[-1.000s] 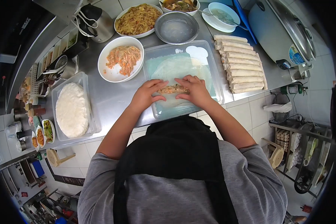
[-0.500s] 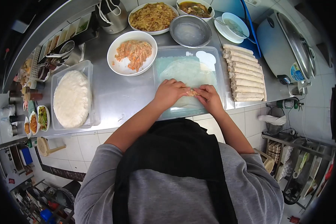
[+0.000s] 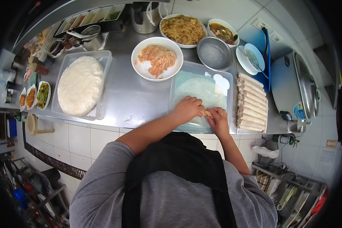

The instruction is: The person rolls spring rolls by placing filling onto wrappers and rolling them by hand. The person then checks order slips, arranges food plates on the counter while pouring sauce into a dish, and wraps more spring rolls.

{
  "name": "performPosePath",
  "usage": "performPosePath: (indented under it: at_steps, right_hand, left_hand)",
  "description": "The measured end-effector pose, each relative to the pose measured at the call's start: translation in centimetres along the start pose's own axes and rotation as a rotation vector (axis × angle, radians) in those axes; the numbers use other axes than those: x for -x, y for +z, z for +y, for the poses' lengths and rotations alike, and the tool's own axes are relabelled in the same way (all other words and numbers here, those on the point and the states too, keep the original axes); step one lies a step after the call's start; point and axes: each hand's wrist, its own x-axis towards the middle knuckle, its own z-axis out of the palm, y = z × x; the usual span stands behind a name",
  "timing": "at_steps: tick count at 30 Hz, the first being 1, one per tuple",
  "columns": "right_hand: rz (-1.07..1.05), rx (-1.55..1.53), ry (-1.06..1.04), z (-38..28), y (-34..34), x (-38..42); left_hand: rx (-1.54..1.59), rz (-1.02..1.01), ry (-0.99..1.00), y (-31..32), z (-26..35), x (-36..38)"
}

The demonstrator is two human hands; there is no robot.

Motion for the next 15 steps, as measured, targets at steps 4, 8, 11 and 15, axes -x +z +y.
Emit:
performPosePath:
  at_steps: [4,8,11,15]
  right_hand:
    - [0.021,0.018,-0.044,-2.1,-2.0,-3.4]
    - [-0.02,-0.06,-0.342,-7.9,-2.3,-11.0]
    - [-0.203,0.086,-0.509,-12.1,1.1,-16.4]
    - [-0.426,0.236,-0.256,-15.9,5.0,-22.0]
  left_hand:
    - [-0.035,0.218,-0.061,-4.2,0.2,1.4]
    - [-0.16,0.436,-0.176,-7.0,-3.8,4.4]
    - [-0.249,0.578,-0.372,-11.4,-6.9,6.4]
    - [-0.269,0.675,-0.476,-14.1,-8.4,9.0]
